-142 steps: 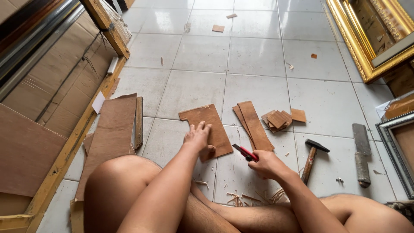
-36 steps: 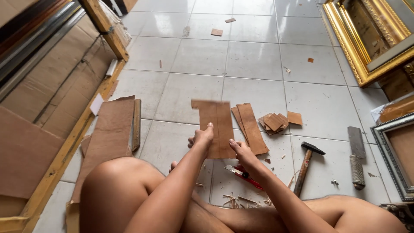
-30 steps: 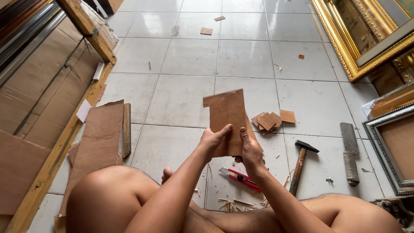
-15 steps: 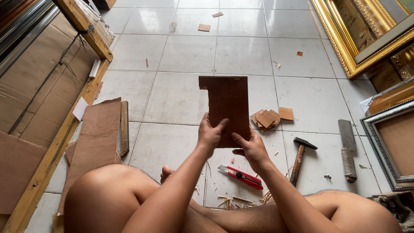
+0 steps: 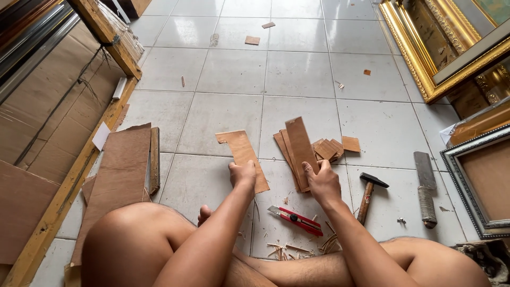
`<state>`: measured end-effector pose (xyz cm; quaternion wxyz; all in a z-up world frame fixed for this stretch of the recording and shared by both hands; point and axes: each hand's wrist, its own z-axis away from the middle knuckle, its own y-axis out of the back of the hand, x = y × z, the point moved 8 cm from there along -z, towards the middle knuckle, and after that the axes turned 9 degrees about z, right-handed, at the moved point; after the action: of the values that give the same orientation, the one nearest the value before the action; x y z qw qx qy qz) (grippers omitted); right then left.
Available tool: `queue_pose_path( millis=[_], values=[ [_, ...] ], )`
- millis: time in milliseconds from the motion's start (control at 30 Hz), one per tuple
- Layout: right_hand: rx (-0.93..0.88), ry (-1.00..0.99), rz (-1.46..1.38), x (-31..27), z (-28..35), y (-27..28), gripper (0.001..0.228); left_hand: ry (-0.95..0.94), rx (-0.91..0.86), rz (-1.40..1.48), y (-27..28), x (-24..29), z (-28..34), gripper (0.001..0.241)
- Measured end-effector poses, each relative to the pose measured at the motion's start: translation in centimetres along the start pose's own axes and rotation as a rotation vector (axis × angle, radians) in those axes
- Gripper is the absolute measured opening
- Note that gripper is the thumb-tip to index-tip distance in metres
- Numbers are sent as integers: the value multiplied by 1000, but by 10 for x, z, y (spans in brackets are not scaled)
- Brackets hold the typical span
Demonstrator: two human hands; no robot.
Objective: The person sits on a tiled floor and uses a red utility knife to cut small rectangular pieces of thin wood veneer. They repeatedly score and snap the veneer into smaller squares and strips, stacking the cut pieces on the floor. A hammer and a large knife are visible nearby but not used.
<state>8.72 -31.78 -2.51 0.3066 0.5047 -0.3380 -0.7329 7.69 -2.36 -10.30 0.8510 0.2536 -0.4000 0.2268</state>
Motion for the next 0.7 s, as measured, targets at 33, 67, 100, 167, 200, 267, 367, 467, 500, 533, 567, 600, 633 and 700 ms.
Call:
queue_pose_path(
  millis=[33, 67, 100, 167, 200, 267, 367, 467, 500, 533, 567, 600, 633, 700],
  values=[
    [-3, 1, 2, 5, -3, -3, 74, 3, 2, 1, -6, -10, -13, 77],
    [68, 35, 98, 7, -6, 0, 69, -11, -25, -45, -14, -19, -26, 74],
    [142, 71, 194, 8, -10, 4, 65, -28, -53, -90, -23, -26, -40, 72],
    [90, 154, 225, -6, 8, 14, 52, -60, -69, -102, -24, -28, -42, 69],
    [38, 236, 256, -15, 17, 17, 40, -93, -86, -116, -25, -28, -43, 67],
    [-200, 277, 361, -49, 68, 30, 45, -120, -137, -179, -12, -1, -10, 64],
    [-423, 365, 586, -27, 81, -12, 46, -208, -184, -350, 2, 21, -8, 62],
    [-396, 364, 677, -9, 71, -25, 35, -438, -24, -664, 42, 76, 26, 64],
    [-393, 321, 641, -8, 70, -21, 30, -603, 146, -873, 60, 107, 52, 67],
    [-391, 324, 641, -8, 69, -21, 30, -604, 149, -871, 61, 105, 46, 67],
    [-378, 278, 554, -7, 67, -18, 29, -634, 171, -767, 65, 107, 42, 67],
    [-365, 232, 466, -6, 65, -16, 29, -663, 194, -662, 69, 108, 38, 67],
    [-366, 236, 465, -3, 60, -22, 29, -663, 198, -662, 62, 101, 41, 67],
    [-332, 188, 282, 4, 47, -29, 30, -536, -83, -790, 27, 69, 39, 66]
  ],
)
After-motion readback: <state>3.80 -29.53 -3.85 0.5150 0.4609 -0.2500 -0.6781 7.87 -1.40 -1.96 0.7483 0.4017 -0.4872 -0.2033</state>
